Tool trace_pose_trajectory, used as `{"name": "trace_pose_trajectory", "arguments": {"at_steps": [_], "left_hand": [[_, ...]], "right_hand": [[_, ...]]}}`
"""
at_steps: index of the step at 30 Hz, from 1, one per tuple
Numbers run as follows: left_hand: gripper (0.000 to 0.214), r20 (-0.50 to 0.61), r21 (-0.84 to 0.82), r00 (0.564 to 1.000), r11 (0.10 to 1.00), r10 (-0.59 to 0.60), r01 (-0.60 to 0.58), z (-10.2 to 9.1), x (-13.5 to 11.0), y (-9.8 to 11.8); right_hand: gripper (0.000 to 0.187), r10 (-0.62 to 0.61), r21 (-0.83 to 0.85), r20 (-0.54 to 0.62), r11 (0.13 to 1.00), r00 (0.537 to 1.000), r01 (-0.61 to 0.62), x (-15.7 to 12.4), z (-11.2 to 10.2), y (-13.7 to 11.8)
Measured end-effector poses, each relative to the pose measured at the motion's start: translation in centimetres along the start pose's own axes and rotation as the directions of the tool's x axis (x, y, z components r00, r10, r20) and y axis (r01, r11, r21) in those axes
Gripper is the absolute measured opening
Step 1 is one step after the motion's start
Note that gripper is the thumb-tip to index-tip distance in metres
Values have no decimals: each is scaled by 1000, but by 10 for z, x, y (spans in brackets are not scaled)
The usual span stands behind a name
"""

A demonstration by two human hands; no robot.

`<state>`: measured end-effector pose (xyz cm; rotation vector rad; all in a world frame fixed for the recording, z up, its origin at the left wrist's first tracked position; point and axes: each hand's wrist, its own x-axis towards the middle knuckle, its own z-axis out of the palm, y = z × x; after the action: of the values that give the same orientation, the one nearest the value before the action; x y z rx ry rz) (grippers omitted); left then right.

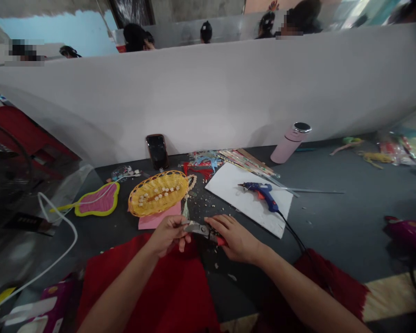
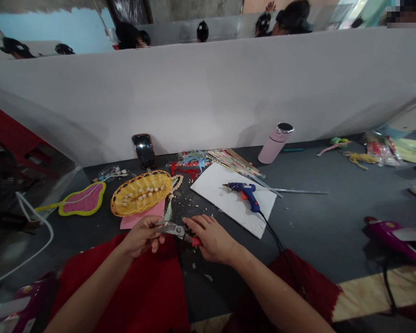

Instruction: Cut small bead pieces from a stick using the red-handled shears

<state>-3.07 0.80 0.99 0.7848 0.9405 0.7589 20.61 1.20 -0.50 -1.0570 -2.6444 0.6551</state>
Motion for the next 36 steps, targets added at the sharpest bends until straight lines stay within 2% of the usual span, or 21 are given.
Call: {"name": "trace_pose_trajectory", "arguments": {"at_steps": [6,11,15,19,24,27,30,33,36], "left_hand": [[32,116,-121,992,991,-46,60,-4,0,-4],[27,49,-93,999,996,-4,9,-8,3,-11],[20,-87,34,987,991,132,-129,-2,9,-15],[15,-176,216,938,942,298,-258,8,11,-12],[4,-254,444,881,857,400,-261,13,8,-6],[4,-239,453,891,856,385,-248,13,5,-4],[4,-201,342,931,912,306,-226,12,4,-2],[12,-123,212,970,960,211,-182,8,3,0],[16,-69,149,983,976,173,-161,5,2,-1]], "right_hand": [[69,-45,37,-12,998,999,45,0,-2,-3],[63,-11,79,-38,997,999,14,0,-2,-7],[63,59,43,-62,997,996,-57,1,1,-8],[67,128,-19,-108,991,986,-130,2,6,-8],[68,138,-83,-107,986,985,-147,3,8,-7],[71,113,-90,-91,989,989,-122,3,5,-6],[75,90,-84,-74,992,993,-96,3,3,-7],[74,64,-67,-74,995,995,-69,2,2,-7],[70,23,-37,-94,999,995,-27,2,3,-7]]}}
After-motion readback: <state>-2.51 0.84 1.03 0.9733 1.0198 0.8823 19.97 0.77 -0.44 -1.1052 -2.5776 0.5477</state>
